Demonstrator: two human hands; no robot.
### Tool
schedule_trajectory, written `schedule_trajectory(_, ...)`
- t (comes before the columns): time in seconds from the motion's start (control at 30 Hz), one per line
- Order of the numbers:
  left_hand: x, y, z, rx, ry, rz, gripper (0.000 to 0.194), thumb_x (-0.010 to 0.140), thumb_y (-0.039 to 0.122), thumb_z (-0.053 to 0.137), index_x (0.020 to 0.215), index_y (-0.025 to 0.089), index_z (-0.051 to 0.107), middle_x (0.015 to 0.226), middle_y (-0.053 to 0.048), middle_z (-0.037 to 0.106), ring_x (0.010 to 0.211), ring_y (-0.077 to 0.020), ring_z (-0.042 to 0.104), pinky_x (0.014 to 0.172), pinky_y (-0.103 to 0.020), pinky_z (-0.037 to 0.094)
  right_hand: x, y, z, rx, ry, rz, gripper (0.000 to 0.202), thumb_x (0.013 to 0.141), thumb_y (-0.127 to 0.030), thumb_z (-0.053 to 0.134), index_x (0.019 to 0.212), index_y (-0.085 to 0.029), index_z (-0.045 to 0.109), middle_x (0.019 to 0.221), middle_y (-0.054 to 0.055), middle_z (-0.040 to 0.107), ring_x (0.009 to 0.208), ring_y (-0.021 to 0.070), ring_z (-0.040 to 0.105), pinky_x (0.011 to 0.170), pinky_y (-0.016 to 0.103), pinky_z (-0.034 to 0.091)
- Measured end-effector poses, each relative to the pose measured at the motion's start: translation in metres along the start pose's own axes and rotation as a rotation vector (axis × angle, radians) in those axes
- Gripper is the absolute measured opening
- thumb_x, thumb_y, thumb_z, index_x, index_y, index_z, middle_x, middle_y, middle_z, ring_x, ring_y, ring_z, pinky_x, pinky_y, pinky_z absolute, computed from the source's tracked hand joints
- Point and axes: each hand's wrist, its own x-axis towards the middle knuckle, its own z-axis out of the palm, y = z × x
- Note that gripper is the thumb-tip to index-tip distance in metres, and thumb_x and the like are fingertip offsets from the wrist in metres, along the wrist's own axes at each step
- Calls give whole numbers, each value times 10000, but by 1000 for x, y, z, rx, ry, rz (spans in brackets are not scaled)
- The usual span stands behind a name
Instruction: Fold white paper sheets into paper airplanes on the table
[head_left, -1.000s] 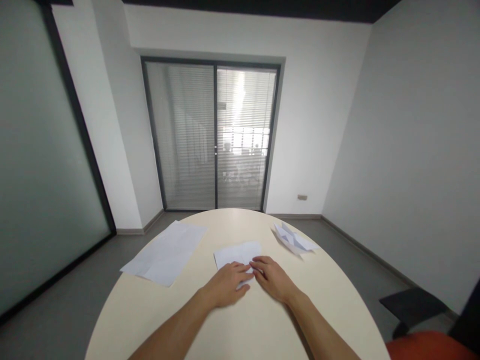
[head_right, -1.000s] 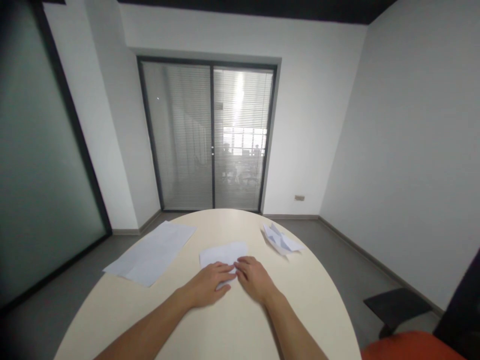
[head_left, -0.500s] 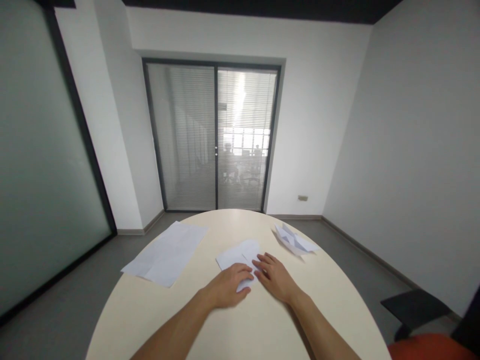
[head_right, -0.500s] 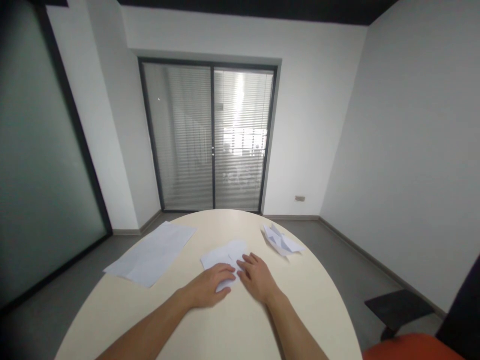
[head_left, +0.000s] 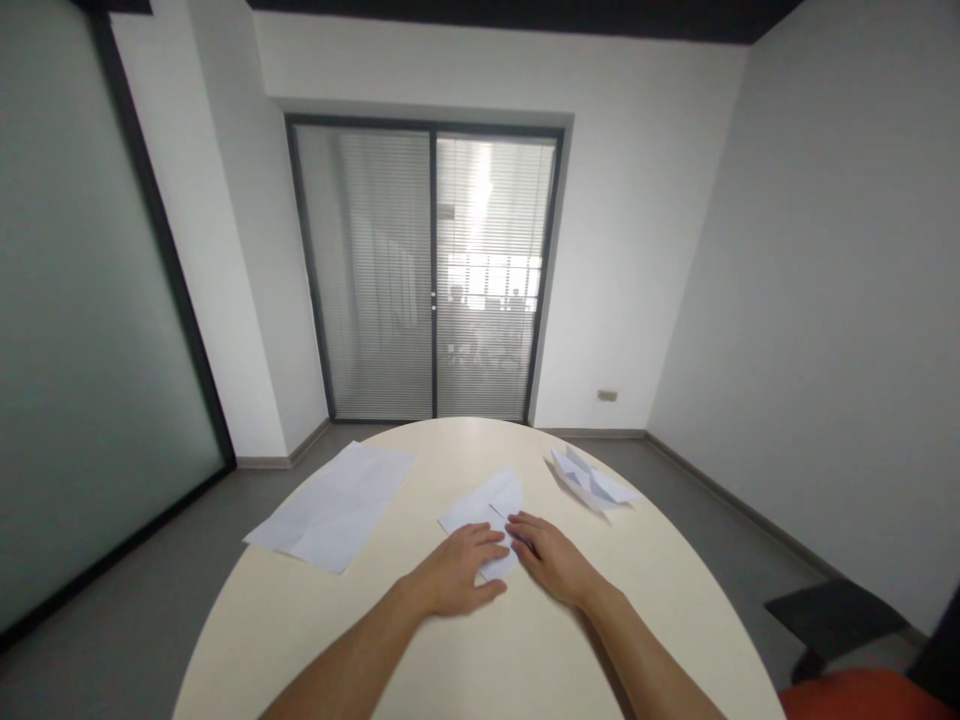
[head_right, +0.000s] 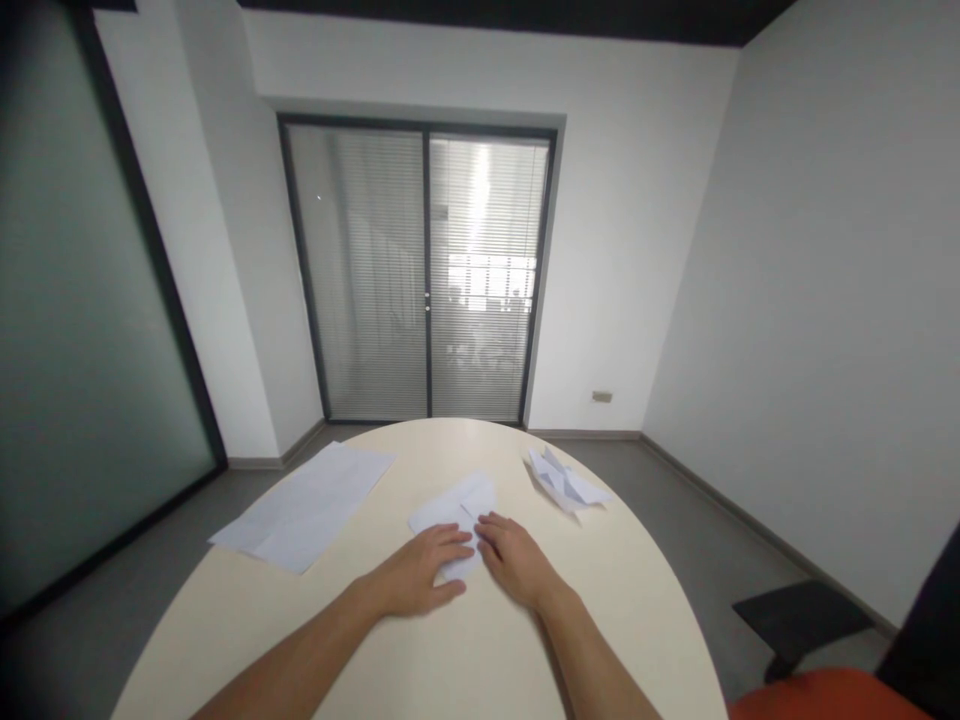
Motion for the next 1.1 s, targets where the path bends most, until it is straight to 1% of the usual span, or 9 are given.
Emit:
schedule_trajectory(0.1,0,-1,1,-10,-3,2,471,865,356,606,1320,250,543,1415,-69,514,1345,-283,404,1136,-478,301,-1,-2,0,37,-42,-4,393,930,-318,459,1266,-192,619,1367,116,571,1293,257,498,1110,443,366)
schedule_trajectory(0.23,-1,-2,3,-32,14,-3,414,888,332,576,1294,255,554,1401,-58,529,1344,-273,409,1139,-484,293,-3,-4,-1,74,-63,9,443,873,-322,541,1291,-186,595,1394,134,541,1318,285,468,1124,479,334)
schedule_trajectory(0.4,1,-1,1,-90,35,-16,331,950,366,504,1243,232,584,1320,-62,597,1317,-254,447,1132,-449,308,-6,-5,-6,103,-97,46,554,793,-465,653,1273,-192,611,1406,151,523,1331,317,448,1124,511,315)
schedule_trajectory(0.5,3,2,-2,-128,54,-48,312,992,360,419,1212,233,601,1275,-47,627,1278,-232,488,1102,-407,346,-7,-7,-10,120,-107,59,628,743,-518,697,1267,-181,612,1393,157,536,1324,323,453,1119,499,325)
schedule_trajectory(0.6,4,5,-6,-152,90,-98,357,1021,343,318,1160,229,626,1202,-37,662,1170,-194,565,1039,-342,402,-6,-10,-13,145,-78,59,497,817,-487,625,1215,-188,641,1350,136,582,1285,294,500,1089,450,374)
schedule_trajectory(0.7,4,7,-9,-147,107,-141,342,1004,352,349,1180,225,614,1180,-40,670,1103,-190,594,994,-321,428,-5,-15,-15,177,-62,76,393,877,-452,551,1162,-206,663,1296,109,624,1206,267,565,1028,406,432)
schedule_trajectory(0.83,1,5,-10,-136,131,-167,356,952,370,451,1258,221,554,1183,-54,665,1085,-208,598,986,-338,432,-4,-18,-17,196,-60,73,404,894,-446,531,1203,-207,635,1215,95,668,1049,241,637,932,363,488)
schedule_trajectory(0.93,-1,2,-9,-144,143,-163,376,941,369,469,1285,228,520,1164,-47,666,1070,-204,601,984,-336,432,-5,-15,-14,179,-52,100,431,897,-461,523,1230,-205,620,1222,101,663,1086,254,622,958,374,476)
schedule_trajectory(1.1,3,-1,-5,-138,214,-271,349,984,356,382,1293,234,489,1139,-49,664,1059,-194,605,962,-327,444,-4,-8,-9,181,-33,120,422,924,-451,477,1249,-209,596,1212,102,665,1086,250,622,970,387,474)
